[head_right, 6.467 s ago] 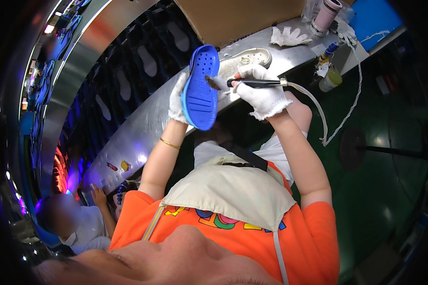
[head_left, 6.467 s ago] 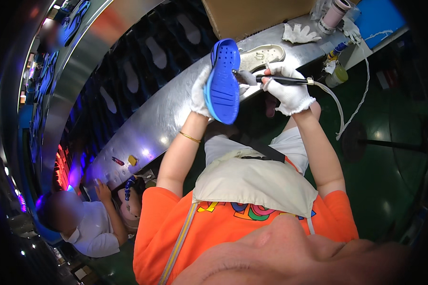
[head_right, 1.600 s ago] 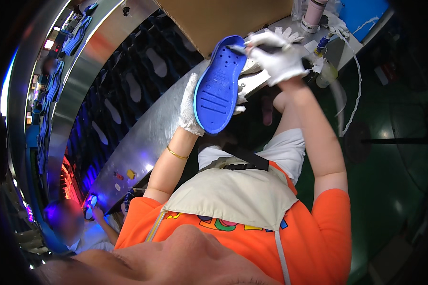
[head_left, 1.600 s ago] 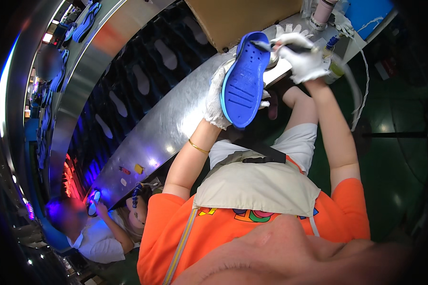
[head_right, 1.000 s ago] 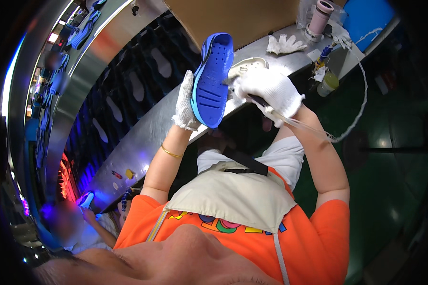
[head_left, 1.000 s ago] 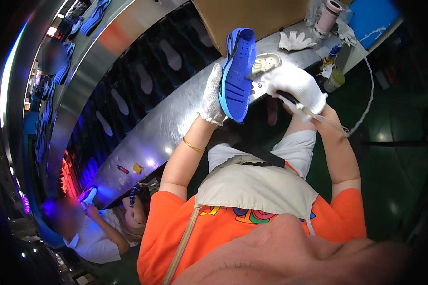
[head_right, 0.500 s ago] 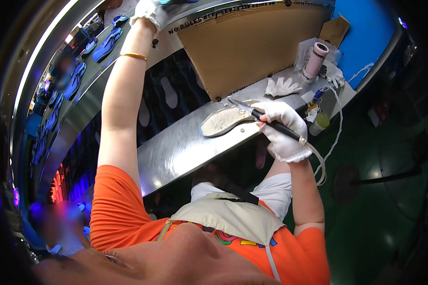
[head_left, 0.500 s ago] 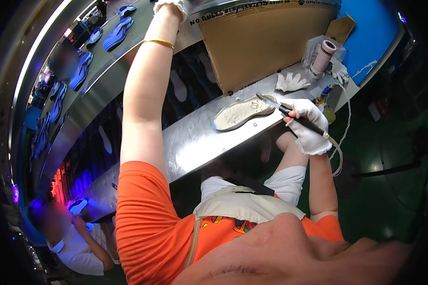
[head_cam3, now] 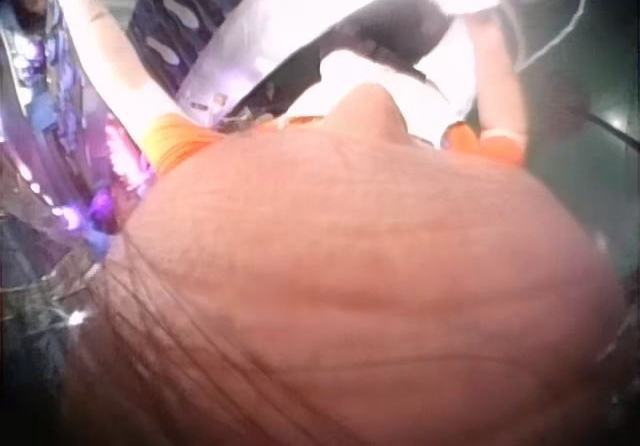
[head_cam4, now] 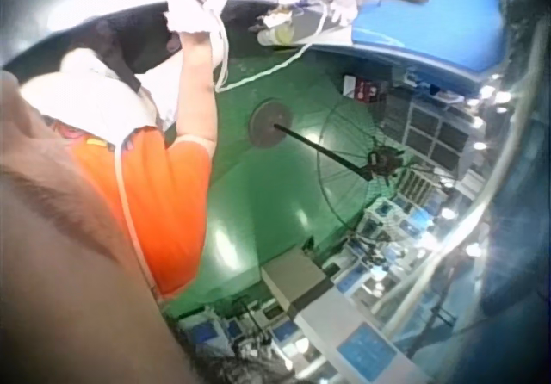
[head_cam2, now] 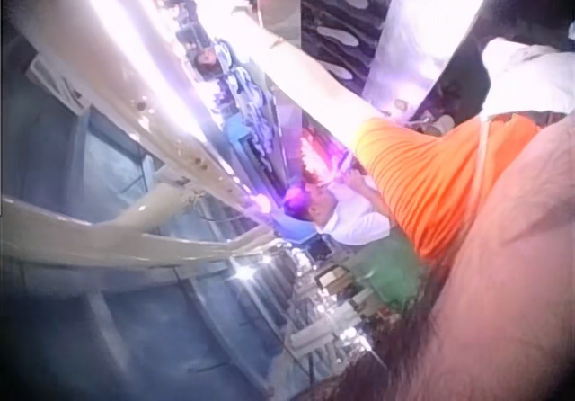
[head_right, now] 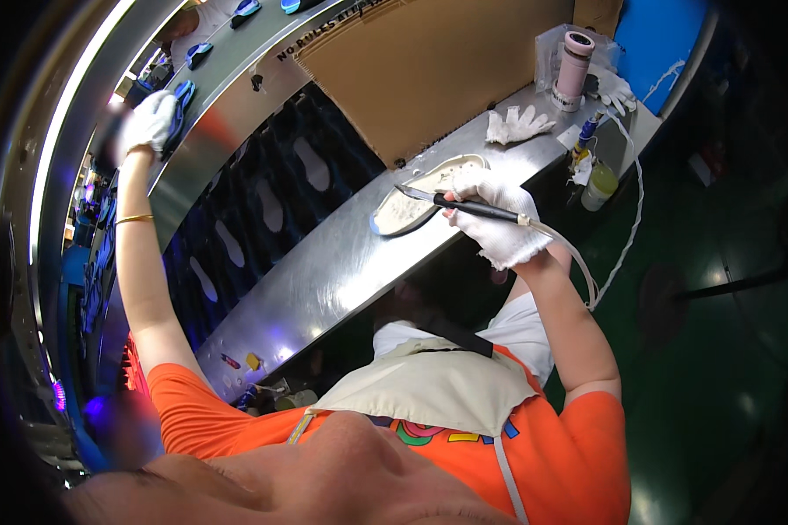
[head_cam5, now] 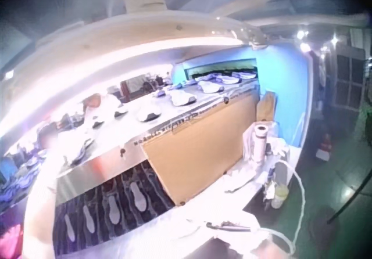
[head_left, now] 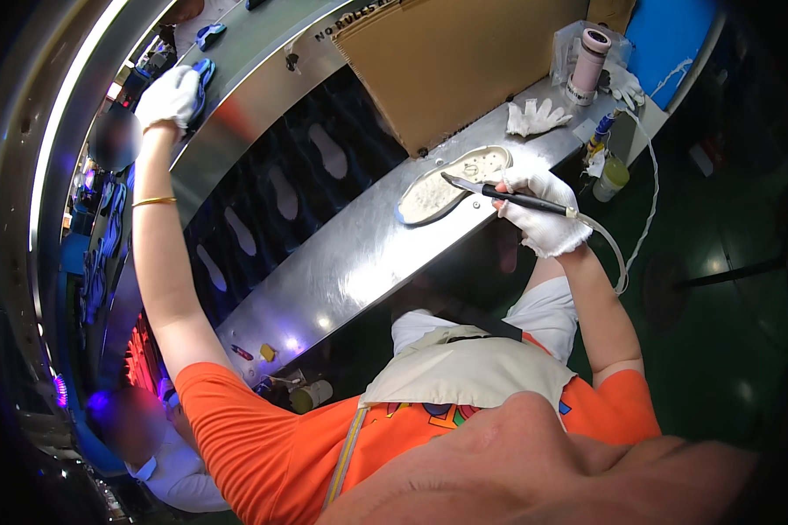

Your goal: The person uses a handheld rotary tool to trim excess material from the edges and sole of a blue clog-style shoe. The person repeatedly picks up shoes from a nearby pile, trims them, and places them back down.

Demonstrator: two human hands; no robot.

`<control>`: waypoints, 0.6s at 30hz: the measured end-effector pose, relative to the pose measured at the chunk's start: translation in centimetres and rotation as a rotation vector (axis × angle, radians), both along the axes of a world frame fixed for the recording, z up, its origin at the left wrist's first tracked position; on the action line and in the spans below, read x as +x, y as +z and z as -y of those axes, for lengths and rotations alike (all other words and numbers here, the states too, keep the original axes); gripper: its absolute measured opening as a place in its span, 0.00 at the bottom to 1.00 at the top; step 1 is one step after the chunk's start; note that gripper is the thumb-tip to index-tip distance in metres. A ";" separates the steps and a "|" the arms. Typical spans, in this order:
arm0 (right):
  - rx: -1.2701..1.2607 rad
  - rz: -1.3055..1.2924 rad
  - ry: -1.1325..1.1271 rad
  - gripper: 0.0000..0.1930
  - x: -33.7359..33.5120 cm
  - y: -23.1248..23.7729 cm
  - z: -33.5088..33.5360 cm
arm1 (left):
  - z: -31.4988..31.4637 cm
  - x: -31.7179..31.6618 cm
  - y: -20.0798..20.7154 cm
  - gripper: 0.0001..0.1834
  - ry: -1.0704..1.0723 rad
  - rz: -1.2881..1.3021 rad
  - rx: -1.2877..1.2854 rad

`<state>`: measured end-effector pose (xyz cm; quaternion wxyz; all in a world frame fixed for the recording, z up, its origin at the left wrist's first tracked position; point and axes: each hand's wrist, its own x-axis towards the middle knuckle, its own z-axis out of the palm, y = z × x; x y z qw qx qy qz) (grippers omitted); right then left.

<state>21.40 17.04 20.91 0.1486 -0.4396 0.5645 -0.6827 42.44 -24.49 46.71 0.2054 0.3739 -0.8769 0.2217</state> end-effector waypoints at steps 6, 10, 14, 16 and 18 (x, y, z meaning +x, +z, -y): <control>-0.010 -0.006 0.035 0.07 1.3 -0.2 0.1 | 3.6 2.9 0.4 0.45 0.475 -0.031 0.140; 0.042 0.072 0.031 0.08 1.6 -0.9 -0.1 | 1.6 4.6 -1.7 0.41 -0.097 -0.604 0.552; 0.031 0.165 -0.001 0.11 1.0 -2.0 0.3 | -4.8 3.8 -5.3 0.26 -0.758 -1.223 0.663; -0.041 0.186 -0.025 0.11 0.2 -2.3 0.1 | -9.4 1.7 -8.7 0.19 -0.942 -1.357 0.917; -0.040 0.142 -0.035 0.14 0.2 -1.7 0.1 | -13.1 1.5 -12.1 0.17 -0.982 -1.463 1.509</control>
